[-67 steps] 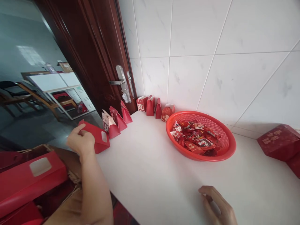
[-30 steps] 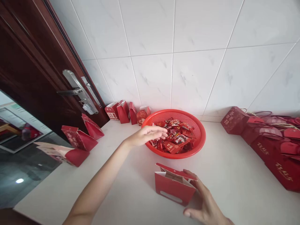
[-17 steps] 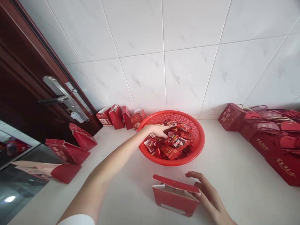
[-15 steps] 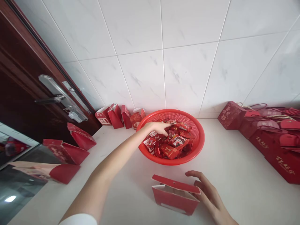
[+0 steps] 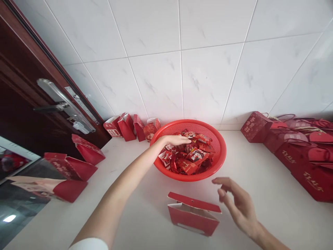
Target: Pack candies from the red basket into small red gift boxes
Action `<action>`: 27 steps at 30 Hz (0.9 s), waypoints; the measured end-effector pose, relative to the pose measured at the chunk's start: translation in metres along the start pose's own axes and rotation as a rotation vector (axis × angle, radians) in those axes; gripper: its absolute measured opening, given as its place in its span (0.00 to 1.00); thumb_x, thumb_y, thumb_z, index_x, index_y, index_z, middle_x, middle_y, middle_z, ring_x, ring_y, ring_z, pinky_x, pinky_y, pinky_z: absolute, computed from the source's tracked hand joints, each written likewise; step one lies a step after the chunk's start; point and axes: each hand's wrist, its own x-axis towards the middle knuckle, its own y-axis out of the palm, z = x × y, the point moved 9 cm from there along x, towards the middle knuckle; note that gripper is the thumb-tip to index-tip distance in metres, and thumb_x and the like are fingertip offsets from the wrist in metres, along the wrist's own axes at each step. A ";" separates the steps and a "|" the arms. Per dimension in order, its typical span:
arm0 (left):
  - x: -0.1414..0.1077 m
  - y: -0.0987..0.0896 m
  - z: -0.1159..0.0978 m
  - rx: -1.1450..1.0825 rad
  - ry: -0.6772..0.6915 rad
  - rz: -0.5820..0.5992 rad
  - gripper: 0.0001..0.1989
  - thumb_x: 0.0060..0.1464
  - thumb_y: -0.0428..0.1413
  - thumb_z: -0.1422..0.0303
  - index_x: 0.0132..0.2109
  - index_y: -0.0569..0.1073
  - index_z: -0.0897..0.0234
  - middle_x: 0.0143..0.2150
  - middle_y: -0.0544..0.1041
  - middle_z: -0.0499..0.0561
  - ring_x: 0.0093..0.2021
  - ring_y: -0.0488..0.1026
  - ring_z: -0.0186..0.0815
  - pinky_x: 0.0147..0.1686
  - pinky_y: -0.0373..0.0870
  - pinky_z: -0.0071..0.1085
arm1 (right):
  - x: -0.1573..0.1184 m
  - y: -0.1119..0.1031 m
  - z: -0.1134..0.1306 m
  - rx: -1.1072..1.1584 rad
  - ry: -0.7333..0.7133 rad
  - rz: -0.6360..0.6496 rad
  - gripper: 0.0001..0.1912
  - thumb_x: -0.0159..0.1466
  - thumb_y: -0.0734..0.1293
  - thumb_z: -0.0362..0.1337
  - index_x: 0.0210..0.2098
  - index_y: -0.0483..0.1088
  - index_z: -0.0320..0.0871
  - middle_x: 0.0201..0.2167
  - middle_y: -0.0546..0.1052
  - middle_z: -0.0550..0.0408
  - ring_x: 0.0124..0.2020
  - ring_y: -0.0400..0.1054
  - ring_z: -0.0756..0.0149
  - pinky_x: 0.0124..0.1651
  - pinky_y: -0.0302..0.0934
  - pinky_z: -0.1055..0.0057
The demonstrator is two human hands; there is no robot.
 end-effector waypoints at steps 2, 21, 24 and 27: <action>-0.002 0.006 -0.001 -0.018 -0.066 0.065 0.40 0.57 0.47 0.35 0.64 0.72 0.58 0.71 0.68 0.55 0.66 0.68 0.50 0.57 0.68 0.35 | 0.031 -0.015 0.023 -0.046 -0.131 -0.082 0.08 0.72 0.64 0.39 0.46 0.75 0.48 0.31 0.79 0.56 0.25 0.70 0.68 0.32 0.66 0.69; -0.004 -0.004 -0.004 -0.174 0.081 -0.001 0.09 0.44 0.66 0.63 0.28 0.77 0.64 0.22 0.73 0.42 0.25 0.66 0.31 0.28 0.60 0.28 | 0.162 0.068 -0.031 -0.286 0.001 0.651 0.31 0.50 0.79 0.37 0.54 0.78 0.53 0.47 0.82 0.53 0.49 0.76 0.48 0.51 0.70 0.57; -0.003 -0.018 0.003 -0.245 0.071 -0.122 0.08 0.47 0.61 0.63 0.27 0.77 0.63 0.26 0.78 0.45 0.30 0.71 0.35 0.33 0.65 0.29 | 0.170 0.061 -0.030 -0.175 -0.017 0.532 0.30 0.52 0.74 0.31 0.56 0.75 0.49 0.52 0.80 0.51 0.51 0.75 0.52 0.54 0.69 0.57; -0.006 -0.029 0.008 -0.334 0.064 -0.227 0.11 0.51 0.54 0.63 0.25 0.74 0.62 0.30 0.81 0.48 0.35 0.76 0.38 0.40 0.70 0.31 | 0.178 0.048 -0.032 -0.106 0.010 0.358 0.29 0.54 0.70 0.30 0.57 0.72 0.48 0.54 0.79 0.51 0.50 0.75 0.55 0.53 0.69 0.59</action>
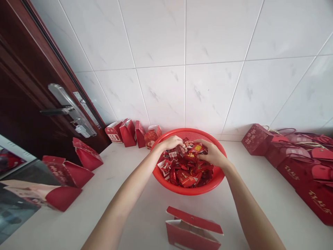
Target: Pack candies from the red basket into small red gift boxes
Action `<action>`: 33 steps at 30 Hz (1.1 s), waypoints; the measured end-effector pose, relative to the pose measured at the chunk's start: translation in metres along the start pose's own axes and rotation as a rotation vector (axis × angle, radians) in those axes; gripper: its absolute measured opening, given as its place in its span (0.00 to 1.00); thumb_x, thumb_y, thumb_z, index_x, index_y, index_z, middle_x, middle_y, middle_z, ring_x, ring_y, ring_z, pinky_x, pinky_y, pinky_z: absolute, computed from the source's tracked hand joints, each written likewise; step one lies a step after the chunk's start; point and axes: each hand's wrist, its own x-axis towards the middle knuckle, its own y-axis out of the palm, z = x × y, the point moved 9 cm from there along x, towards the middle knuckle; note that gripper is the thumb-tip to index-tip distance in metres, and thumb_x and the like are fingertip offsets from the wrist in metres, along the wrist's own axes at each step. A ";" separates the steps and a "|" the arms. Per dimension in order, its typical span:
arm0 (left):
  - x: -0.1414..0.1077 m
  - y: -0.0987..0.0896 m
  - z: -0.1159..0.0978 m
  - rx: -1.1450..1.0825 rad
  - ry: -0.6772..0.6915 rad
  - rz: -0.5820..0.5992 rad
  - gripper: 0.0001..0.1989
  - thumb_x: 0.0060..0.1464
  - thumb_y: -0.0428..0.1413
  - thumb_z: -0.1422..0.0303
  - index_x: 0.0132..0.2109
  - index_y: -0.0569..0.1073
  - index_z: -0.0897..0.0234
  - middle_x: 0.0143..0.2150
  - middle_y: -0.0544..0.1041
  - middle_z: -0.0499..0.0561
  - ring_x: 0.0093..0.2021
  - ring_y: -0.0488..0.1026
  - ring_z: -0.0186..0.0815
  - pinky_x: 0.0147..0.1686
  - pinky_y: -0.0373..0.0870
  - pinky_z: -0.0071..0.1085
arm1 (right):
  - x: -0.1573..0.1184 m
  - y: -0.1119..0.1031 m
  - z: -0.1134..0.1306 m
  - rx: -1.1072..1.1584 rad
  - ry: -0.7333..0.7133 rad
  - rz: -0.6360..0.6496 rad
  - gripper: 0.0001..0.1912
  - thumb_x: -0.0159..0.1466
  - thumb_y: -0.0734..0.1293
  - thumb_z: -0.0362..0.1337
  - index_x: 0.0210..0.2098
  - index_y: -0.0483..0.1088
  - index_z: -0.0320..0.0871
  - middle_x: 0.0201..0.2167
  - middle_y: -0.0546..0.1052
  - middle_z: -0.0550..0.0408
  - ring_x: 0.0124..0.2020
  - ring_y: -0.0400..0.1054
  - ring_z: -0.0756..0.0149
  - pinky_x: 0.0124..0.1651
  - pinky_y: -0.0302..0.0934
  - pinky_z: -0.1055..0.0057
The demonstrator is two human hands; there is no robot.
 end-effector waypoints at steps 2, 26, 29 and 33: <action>-0.002 -0.004 -0.001 -0.048 0.000 -0.033 0.12 0.52 0.51 0.64 0.24 0.73 0.61 0.30 0.82 0.48 0.37 0.77 0.38 0.42 0.71 0.32 | 0.001 -0.009 -0.005 -0.025 0.031 -0.110 0.29 0.55 0.69 0.31 0.57 0.72 0.47 0.52 0.80 0.51 0.48 0.75 0.55 0.52 0.70 0.59; -0.012 -0.003 -0.027 -0.234 0.189 -0.017 0.18 0.54 0.65 0.57 0.43 0.76 0.66 0.39 0.81 0.50 0.41 0.77 0.36 0.44 0.71 0.32 | -0.001 -0.011 0.007 -0.056 -0.023 -0.169 0.13 0.63 0.69 0.41 0.47 0.76 0.47 0.38 0.83 0.52 0.40 0.78 0.56 0.48 0.72 0.58; -0.011 0.000 -0.030 -0.255 0.224 -0.005 0.18 0.53 0.66 0.59 0.45 0.77 0.67 0.43 0.82 0.52 0.43 0.78 0.37 0.47 0.72 0.34 | 0.000 -0.014 0.009 -0.133 -0.033 -0.207 0.18 0.62 0.71 0.39 0.52 0.75 0.46 0.47 0.80 0.47 0.48 0.76 0.53 0.52 0.70 0.57; -0.010 0.007 -0.033 -0.245 0.234 0.030 0.17 0.55 0.66 0.60 0.47 0.78 0.66 0.47 0.83 0.54 0.47 0.79 0.39 0.50 0.72 0.35 | 0.002 -0.009 0.010 -0.226 -0.056 -0.155 0.17 0.63 0.70 0.39 0.51 0.76 0.46 0.49 0.80 0.47 0.52 0.74 0.49 0.55 0.67 0.54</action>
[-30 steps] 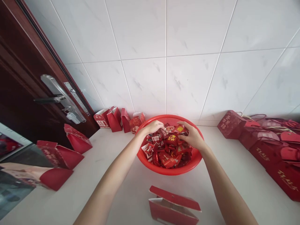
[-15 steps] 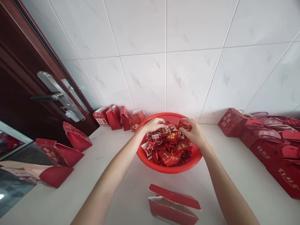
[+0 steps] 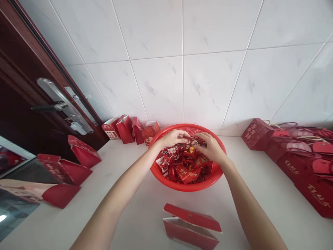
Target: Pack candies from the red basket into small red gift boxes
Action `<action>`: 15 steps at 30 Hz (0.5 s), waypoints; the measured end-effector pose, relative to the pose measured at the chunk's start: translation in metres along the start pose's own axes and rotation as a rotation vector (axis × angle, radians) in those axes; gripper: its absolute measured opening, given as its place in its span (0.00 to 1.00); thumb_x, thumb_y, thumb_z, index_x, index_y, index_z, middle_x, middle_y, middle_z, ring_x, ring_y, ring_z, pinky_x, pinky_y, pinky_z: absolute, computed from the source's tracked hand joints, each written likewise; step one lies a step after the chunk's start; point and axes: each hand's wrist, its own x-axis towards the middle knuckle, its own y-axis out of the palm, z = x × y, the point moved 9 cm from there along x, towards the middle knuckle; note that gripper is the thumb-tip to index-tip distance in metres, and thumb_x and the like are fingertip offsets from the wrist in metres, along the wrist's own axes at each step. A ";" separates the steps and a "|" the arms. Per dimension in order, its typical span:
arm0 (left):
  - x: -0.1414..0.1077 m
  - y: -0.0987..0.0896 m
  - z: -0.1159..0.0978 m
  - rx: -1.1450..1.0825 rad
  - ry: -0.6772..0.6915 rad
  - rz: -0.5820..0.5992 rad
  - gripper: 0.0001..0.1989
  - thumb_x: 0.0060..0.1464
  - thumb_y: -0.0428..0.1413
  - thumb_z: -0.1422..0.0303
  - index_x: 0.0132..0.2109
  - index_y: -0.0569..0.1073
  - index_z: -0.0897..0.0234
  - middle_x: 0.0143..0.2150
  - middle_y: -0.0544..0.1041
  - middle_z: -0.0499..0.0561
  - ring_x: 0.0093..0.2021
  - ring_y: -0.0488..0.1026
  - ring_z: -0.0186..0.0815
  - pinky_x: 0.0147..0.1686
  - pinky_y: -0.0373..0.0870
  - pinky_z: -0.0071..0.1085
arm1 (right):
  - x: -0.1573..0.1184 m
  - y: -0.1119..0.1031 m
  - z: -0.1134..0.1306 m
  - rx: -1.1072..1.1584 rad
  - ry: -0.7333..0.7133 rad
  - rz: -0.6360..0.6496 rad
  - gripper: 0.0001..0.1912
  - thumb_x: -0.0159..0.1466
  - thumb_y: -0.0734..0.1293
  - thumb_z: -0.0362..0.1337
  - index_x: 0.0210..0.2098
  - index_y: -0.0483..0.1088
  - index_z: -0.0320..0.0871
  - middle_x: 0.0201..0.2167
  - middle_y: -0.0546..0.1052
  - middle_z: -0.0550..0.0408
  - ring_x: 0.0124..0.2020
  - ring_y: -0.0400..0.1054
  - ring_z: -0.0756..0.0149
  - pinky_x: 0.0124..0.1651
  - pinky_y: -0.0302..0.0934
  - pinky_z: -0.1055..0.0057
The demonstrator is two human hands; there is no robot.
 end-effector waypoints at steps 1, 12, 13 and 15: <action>0.001 0.002 0.000 -0.003 0.001 0.008 0.17 0.55 0.66 0.61 0.48 0.78 0.66 0.48 0.83 0.55 0.49 0.79 0.40 0.51 0.73 0.36 | 0.000 0.002 -0.001 -0.005 0.004 0.025 0.14 0.64 0.69 0.39 0.48 0.77 0.46 0.45 0.81 0.48 0.49 0.75 0.49 0.54 0.67 0.54; -0.001 -0.026 0.014 0.582 -0.143 -0.252 0.17 0.51 0.54 0.78 0.46 0.81 0.60 0.51 0.83 0.49 0.52 0.78 0.41 0.54 0.73 0.32 | -0.004 -0.030 -0.014 0.318 0.092 -0.330 0.09 0.59 0.68 0.45 0.32 0.66 0.47 0.32 0.80 0.52 0.35 0.76 0.57 0.41 0.68 0.62; -0.001 -0.022 0.010 0.636 -0.116 -0.238 0.18 0.51 0.55 0.77 0.47 0.81 0.60 0.52 0.82 0.50 0.54 0.77 0.42 0.56 0.72 0.33 | -0.005 -0.030 -0.014 0.354 0.098 -0.335 0.10 0.59 0.68 0.45 0.32 0.65 0.47 0.32 0.80 0.52 0.36 0.76 0.57 0.41 0.68 0.62; 0.001 -0.006 0.005 0.687 -0.069 -0.138 0.19 0.51 0.56 0.75 0.49 0.81 0.60 0.53 0.81 0.52 0.55 0.76 0.44 0.57 0.71 0.34 | -0.005 -0.028 -0.017 0.443 0.132 -0.323 0.12 0.59 0.69 0.46 0.33 0.63 0.48 0.30 0.80 0.54 0.34 0.77 0.56 0.39 0.69 0.62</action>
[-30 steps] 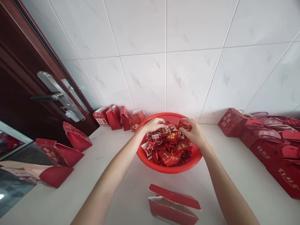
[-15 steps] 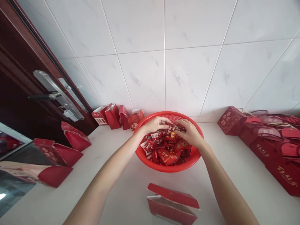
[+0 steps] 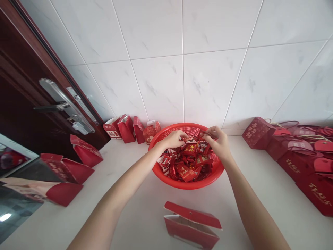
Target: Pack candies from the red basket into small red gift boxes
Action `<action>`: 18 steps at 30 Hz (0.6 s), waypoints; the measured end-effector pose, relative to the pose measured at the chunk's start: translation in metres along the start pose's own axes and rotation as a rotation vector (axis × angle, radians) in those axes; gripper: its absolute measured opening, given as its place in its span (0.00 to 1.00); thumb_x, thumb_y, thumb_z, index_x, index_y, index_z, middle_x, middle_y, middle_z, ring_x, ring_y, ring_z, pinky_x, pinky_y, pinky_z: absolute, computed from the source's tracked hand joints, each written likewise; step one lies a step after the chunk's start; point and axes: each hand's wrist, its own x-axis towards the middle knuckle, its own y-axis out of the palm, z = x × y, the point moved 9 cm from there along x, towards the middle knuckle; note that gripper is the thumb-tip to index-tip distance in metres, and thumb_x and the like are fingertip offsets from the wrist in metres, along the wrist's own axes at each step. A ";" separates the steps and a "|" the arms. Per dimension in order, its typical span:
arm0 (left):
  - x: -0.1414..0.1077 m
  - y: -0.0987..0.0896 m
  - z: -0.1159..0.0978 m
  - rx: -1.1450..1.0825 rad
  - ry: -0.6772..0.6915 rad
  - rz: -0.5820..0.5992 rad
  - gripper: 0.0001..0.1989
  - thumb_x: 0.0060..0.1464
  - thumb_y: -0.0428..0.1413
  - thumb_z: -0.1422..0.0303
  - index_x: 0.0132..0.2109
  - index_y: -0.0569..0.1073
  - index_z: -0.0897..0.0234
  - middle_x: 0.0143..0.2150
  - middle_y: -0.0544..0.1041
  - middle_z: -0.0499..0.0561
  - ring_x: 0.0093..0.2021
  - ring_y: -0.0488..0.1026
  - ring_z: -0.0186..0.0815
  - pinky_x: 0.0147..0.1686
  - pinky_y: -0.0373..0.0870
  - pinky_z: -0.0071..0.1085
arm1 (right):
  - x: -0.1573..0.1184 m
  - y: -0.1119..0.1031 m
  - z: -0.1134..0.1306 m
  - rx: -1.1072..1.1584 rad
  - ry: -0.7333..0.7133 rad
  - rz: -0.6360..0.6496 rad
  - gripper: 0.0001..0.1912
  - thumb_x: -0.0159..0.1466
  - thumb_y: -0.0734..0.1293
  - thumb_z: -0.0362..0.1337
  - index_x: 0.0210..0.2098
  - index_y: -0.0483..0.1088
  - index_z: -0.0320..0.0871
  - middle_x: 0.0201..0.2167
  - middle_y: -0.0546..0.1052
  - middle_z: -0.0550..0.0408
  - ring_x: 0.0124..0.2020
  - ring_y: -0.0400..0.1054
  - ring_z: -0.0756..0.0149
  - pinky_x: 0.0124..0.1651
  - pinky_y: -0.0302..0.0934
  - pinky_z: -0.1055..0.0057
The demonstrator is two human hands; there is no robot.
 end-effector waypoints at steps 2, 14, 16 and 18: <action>-0.001 0.019 -0.013 0.024 0.073 0.153 0.18 0.53 0.57 0.73 0.51 0.81 0.61 0.52 0.81 0.53 0.53 0.77 0.46 0.55 0.71 0.35 | -0.001 0.001 -0.005 0.075 0.062 0.011 0.14 0.59 0.69 0.47 0.34 0.61 0.49 0.27 0.79 0.55 0.32 0.76 0.57 0.35 0.69 0.64; -0.001 0.063 -0.036 0.272 0.219 0.389 0.44 0.50 0.60 0.74 0.73 0.58 0.71 0.76 0.56 0.65 0.74 0.56 0.53 0.71 0.55 0.44 | -0.003 -0.002 -0.003 0.302 0.138 -0.019 0.17 0.58 0.72 0.49 0.41 0.67 0.48 0.39 0.83 0.51 0.40 0.79 0.57 0.36 0.73 0.65; 0.000 0.061 -0.041 0.305 0.224 0.365 0.43 0.50 0.61 0.73 0.72 0.59 0.70 0.74 0.60 0.65 0.72 0.59 0.54 0.69 0.59 0.44 | -0.003 -0.003 -0.002 0.346 0.125 -0.035 0.17 0.57 0.73 0.47 0.37 0.64 0.49 0.36 0.83 0.52 0.40 0.79 0.57 0.37 0.72 0.65; 0.003 0.054 -0.043 0.345 0.202 0.313 0.43 0.47 0.64 0.69 0.70 0.63 0.66 0.71 0.66 0.63 0.69 0.63 0.56 0.65 0.63 0.46 | -0.003 -0.004 0.000 0.369 0.117 -0.052 0.17 0.56 0.74 0.44 0.35 0.63 0.50 0.34 0.83 0.54 0.39 0.79 0.57 0.35 0.71 0.67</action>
